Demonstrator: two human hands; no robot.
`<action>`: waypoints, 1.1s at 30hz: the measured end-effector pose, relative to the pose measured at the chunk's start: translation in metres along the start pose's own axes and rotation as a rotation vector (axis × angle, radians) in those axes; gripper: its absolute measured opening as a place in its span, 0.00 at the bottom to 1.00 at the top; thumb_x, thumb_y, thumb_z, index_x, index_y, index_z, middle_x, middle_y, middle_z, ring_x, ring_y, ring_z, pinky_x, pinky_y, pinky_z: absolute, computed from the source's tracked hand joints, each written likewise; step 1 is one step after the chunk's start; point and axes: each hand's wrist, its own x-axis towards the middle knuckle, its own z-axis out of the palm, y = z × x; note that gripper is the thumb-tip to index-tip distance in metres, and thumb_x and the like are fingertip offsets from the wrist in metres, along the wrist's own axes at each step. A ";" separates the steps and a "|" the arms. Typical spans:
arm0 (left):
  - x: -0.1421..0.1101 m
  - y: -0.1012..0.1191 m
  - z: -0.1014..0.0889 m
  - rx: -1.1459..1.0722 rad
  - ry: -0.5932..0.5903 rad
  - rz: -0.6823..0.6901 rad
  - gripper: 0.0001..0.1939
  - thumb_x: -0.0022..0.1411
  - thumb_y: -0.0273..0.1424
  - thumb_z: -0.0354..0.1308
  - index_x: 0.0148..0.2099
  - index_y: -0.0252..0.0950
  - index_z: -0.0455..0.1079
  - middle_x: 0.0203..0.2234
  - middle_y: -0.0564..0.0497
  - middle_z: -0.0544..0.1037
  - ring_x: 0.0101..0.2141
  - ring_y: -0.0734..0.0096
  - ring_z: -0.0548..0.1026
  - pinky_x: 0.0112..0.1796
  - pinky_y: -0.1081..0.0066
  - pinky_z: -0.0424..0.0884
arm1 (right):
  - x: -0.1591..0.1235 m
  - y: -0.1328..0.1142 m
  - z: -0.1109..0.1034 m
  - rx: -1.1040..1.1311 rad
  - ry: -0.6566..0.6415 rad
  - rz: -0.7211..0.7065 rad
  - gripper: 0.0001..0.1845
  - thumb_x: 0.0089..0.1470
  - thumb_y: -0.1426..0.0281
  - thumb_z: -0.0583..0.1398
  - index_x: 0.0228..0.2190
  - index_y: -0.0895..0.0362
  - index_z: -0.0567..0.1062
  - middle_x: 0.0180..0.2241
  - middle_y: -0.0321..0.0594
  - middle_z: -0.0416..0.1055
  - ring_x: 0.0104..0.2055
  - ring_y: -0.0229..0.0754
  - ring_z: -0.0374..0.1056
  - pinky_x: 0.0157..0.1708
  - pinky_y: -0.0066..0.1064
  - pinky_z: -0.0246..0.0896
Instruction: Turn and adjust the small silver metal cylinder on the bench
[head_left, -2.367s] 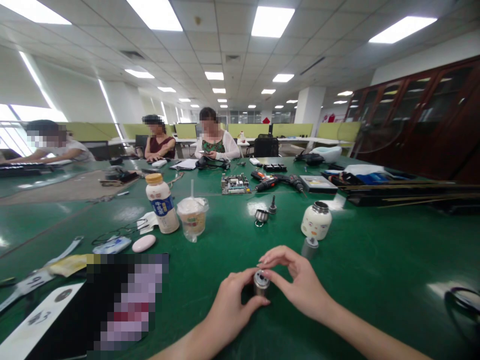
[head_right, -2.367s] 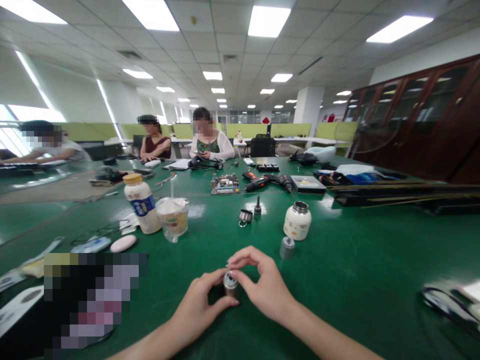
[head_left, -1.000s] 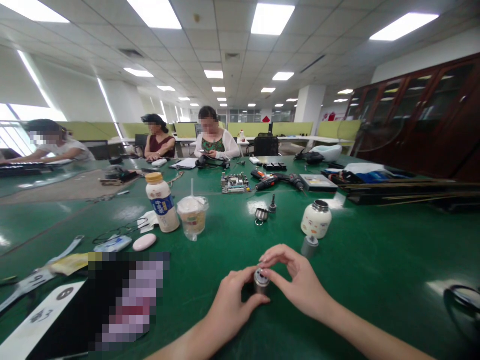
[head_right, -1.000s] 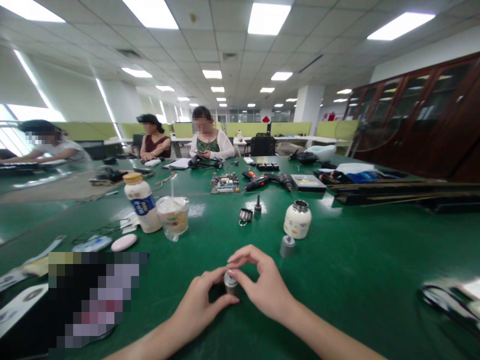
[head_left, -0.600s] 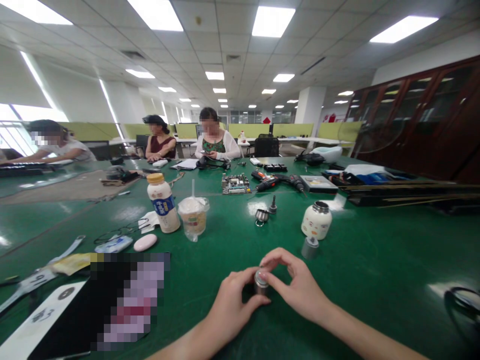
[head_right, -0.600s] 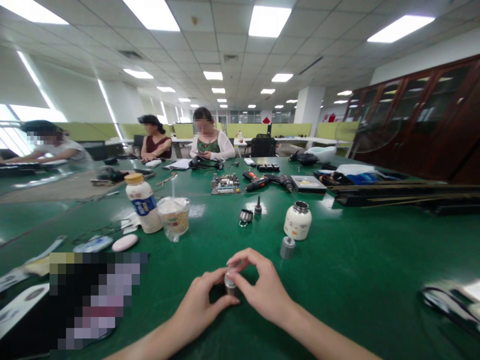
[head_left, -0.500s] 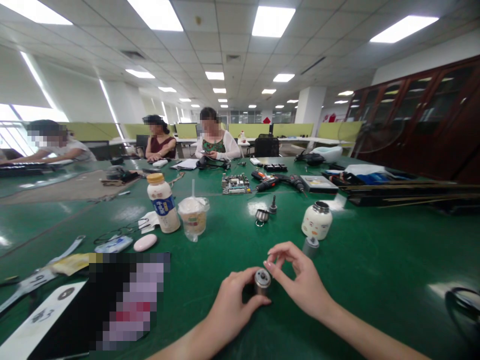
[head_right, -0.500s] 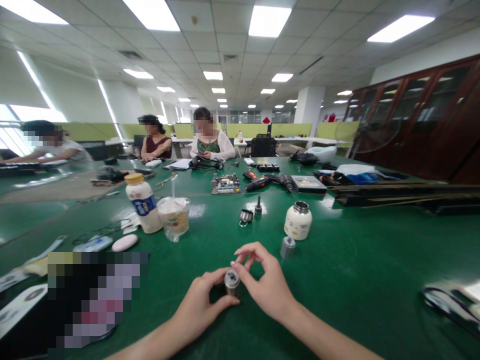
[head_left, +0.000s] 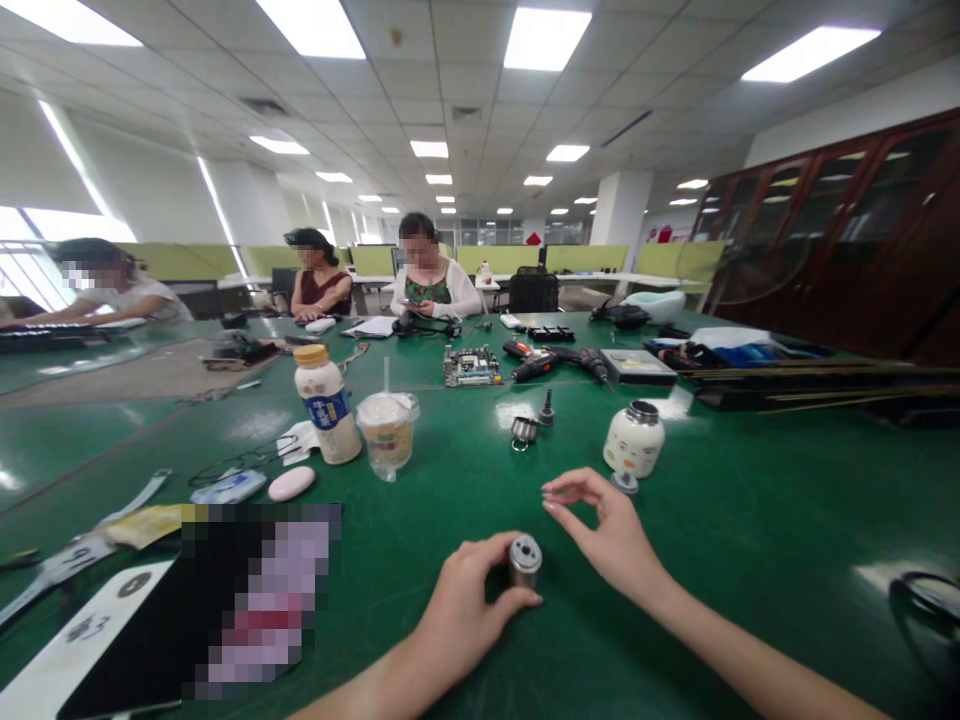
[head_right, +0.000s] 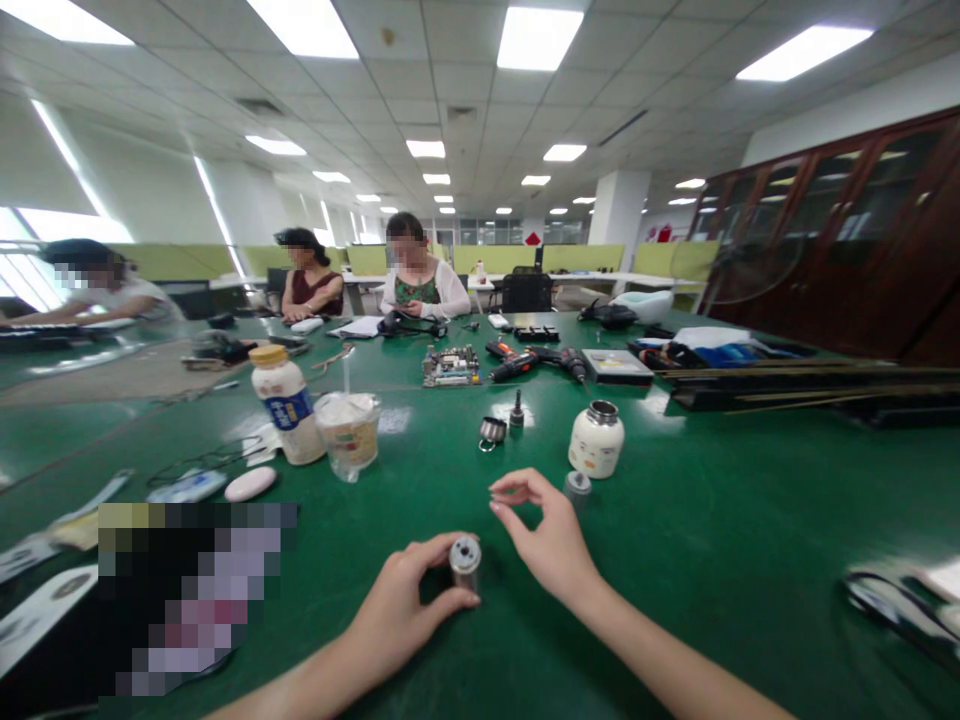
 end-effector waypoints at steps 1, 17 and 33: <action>0.000 0.000 0.000 0.002 0.001 -0.007 0.23 0.52 0.32 0.69 0.51 0.41 0.73 0.43 0.53 0.81 0.43 0.61 0.76 0.46 0.66 0.68 | 0.003 0.008 -0.003 -0.038 -0.045 0.035 0.06 0.53 0.72 0.63 0.35 0.56 0.73 0.36 0.41 0.76 0.37 0.44 0.75 0.43 0.39 0.68; -0.001 -0.003 0.002 -0.024 0.008 0.039 0.21 0.53 0.31 0.69 0.51 0.42 0.73 0.42 0.53 0.81 0.42 0.62 0.77 0.44 0.67 0.69 | -0.018 -0.026 0.018 0.121 -0.196 -0.081 0.05 0.54 0.77 0.62 0.31 0.54 0.74 0.36 0.38 0.74 0.42 0.40 0.72 0.45 0.34 0.67; -0.001 -0.004 0.003 0.006 0.012 0.031 0.23 0.53 0.32 0.69 0.52 0.42 0.72 0.44 0.52 0.81 0.44 0.60 0.77 0.46 0.65 0.70 | -0.016 -0.030 0.017 0.040 -0.052 -0.100 0.03 0.53 0.73 0.63 0.33 0.54 0.73 0.35 0.38 0.75 0.39 0.42 0.73 0.43 0.34 0.68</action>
